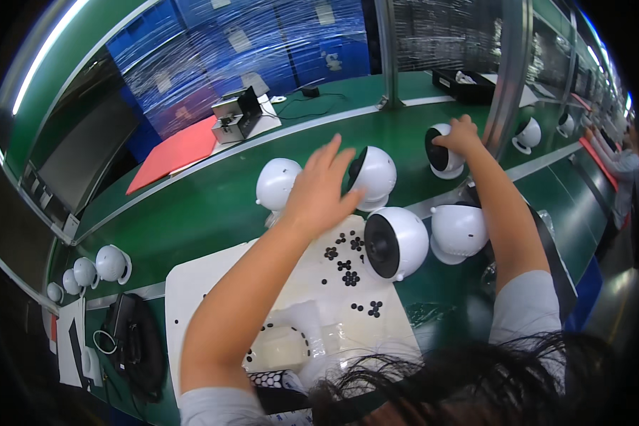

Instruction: The person assembles white dome-shaped security cameras by hand. They repeatedly pick up a camera body, place it on a work mat, and press small black circular components into the holes around the central lens area. The person handles the camera bodies one at a time, placing finished units on the table.

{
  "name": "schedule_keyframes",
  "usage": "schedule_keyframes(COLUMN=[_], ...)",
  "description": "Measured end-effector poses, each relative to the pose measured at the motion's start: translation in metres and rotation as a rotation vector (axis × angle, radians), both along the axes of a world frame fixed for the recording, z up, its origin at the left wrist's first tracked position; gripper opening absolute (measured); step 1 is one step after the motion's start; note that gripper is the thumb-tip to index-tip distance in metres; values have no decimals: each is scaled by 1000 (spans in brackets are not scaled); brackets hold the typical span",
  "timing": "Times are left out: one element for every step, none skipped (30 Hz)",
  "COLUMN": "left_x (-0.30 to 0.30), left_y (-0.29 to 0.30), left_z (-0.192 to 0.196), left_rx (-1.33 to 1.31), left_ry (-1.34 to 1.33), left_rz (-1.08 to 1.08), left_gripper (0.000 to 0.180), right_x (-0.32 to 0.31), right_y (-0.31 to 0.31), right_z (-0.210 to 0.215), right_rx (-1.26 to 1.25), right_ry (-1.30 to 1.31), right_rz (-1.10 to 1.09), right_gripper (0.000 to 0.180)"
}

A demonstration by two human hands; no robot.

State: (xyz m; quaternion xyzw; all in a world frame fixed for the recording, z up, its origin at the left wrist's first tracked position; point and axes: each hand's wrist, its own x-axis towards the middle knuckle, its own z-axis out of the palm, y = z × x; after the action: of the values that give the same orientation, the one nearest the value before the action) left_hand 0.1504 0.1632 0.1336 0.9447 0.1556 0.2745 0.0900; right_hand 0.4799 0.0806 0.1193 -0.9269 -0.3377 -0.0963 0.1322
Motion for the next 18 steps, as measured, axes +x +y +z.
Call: schedule_keyframes(left_x=[30,59,79,95,108,116,123,129,130,129,122,120,115,107,104,94,79,73], left_y=[7,10,11,11,8,3,-2,-6,-4,-5,-1,0,8,19,16,20,25,15], left_z=[-2,-7,-17,-28,-37,-39,-37,-36,-42,-42,-44,-41,-41,-34,-15,3,24,54], left_rx=[-18,-34,-26,-20,-21,-92,-155,-218,-133,-144,-160,-172,-110,-75,-101,-56,-27,-5], left_ry=[-11,-21,24,71,120,149,177,207,120,84,44,-3,-134,-243,-286,-391,-448,-472], left_rz=[56,96,134,177,217,209,192,177,156,150,160,154,157,125,201,204,243,201], left_gripper=[67,71,74,77,80,82,83,84,82,82,82,82,80,78,78,79,78,77], right_x=[4,12,12,7,1,-5,-5,-5,-15,-27,-48,-72,-105,-135,-149,-157,-166,-176], right_y=[0,-6,-7,-5,-9,-13,-22,-31,-35,-45,-54,-74,-98,-121,-148,-171,-186,-211], right_z=[-10,-19,-20,-21,-19,-13,-7,1,15,38,61,88,114,132,144,146,139,138], right_rx=[86,175,175,172,177,183,314,440,529,614,662,710,708,700,691,684,751,813], right_ry=[49,95,137,182,181,176,78,-26,-167,-316,-341,-378,-160,58,71,96,203,281], right_rz=[70,124,159,199,228,264,264,263,338,407,475,531,504,479,516,569,661,719], right_gripper=[82,82,82,82,80,79,77,76,72,68,66,64,65,67,68,69,68,67])
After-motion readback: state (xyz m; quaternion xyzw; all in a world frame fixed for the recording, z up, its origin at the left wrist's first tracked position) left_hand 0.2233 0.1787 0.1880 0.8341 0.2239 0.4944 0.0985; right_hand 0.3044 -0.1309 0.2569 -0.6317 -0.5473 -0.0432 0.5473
